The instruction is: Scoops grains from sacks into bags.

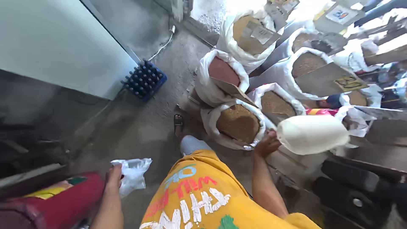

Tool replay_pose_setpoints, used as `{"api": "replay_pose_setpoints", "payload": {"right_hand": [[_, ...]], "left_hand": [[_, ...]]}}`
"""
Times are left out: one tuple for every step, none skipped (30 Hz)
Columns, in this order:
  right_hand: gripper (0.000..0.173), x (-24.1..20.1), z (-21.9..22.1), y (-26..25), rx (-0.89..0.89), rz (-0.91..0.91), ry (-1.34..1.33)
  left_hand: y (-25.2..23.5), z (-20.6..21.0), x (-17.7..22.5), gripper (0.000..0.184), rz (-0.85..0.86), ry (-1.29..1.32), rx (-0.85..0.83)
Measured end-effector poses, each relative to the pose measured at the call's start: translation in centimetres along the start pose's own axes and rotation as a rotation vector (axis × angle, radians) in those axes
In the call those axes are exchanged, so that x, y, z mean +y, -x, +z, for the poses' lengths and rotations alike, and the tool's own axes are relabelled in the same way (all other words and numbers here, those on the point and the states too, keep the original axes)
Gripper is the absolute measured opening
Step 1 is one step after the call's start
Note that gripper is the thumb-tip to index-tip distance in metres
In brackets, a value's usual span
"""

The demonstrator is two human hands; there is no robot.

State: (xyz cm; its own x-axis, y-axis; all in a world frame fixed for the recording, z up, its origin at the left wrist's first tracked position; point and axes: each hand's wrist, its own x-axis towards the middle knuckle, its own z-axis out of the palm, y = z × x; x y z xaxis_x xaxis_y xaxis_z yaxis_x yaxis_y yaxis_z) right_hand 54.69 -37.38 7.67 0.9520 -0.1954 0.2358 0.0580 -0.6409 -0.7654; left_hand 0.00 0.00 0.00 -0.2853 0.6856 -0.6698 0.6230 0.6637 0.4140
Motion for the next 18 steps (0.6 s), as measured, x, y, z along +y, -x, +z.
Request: {"api": "replay_pose_setpoints", "payload": {"right_hand": [[0.047,-1.6,2.1,-0.3,0.075,0.022,-0.047],[0.049,-3.2,4.6,-0.6,0.114,0.028,-0.072],[0.051,-5.2,7.2,-0.7,0.11,0.037,-0.079],[0.051,-7.7,9.9,-0.8,0.086,0.044,-0.063],[0.05,-10.3,12.9,-1.1,0.075,0.037,-0.049],[0.052,-12.6,15.9,-1.3,0.054,0.049,-0.037],[0.056,-14.5,18.8,-1.5,0.081,0.055,-0.032],[0.06,-15.7,21.6,-2.1,0.127,0.0,-0.008],[0.065,-17.2,24.1,-3.0,0.16,-0.063,-0.009],[0.07,-18.8,26.2,-3.5,0.163,-0.091,-0.025],[0.076,-20.1,28.0,-3.5,0.145,-0.086,-0.03],[0.079,-20.9,29.7,-3.4,0.14,-0.096,-0.034],[0.082,-21.3,31.3,-3.1,0.141,-0.13,-0.018],[0.085,-21.5,32.8,-2.3,0.111,-0.149,0.032],[0.083,-21.7,34.0,-1.7,0.076,-0.172,0.123],[0.078,-22.4,35.1,-1.7,0.049,-0.199,0.214],[0.071,-23.5,36.0,-2.4,0.03,-0.219,0.274],[0.062,-24.9,36.1,-3.1,-0.009,-0.192,0.282]], "left_hand": [[-2.1,0.2,3.4,0.053,0.033,-0.032,-0.012],[-3.9,0.6,6.4,0.053,0.061,-0.068,-0.027],[-5.7,1.0,9.1,0.053,0.087,-0.103,-0.038],[-7.3,1.4,11.8,0.053,0.11,-0.13,-0.051],[-8.6,1.8,14.5,0.052,0.128,-0.158,-0.063],[-9.4,1.8,16.7,0.051,0.142,-0.19,-0.073],[-9.9,1.7,18.4,0.049,0.15,-0.225,-0.087],[-10.8,1.7,20.2,0.047,0.164,-0.251,-0.101],[-11.8,1.7,21.7,0.045,0.177,-0.269,-0.116],[-12.8,1.3,23.0,0.044,0.181,-0.279,-0.122],[-13.8,0.7,24.2,0.044,0.183,-0.286,-0.124],[-14.5,0.4,25.3,0.043,0.18,-0.299,-0.123],[-14.8,0.2,26.1,0.042,0.164,-0.321,-0.126],[-14.9,-0.2,26.8,0.041,0.141,-0.363,-0.131],[-15.0,-0.5,27.7,0.043,0.114,-0.419,-0.149],[-15.0,-0.3,28.8,0.045,0.091,-0.477,-0.173],[-15.4,0.0,29.7,0.048,0.069,-0.534,-0.191],[-16.1,0.3,30.3,0.048,0.048,-0.564,-0.199]]}}
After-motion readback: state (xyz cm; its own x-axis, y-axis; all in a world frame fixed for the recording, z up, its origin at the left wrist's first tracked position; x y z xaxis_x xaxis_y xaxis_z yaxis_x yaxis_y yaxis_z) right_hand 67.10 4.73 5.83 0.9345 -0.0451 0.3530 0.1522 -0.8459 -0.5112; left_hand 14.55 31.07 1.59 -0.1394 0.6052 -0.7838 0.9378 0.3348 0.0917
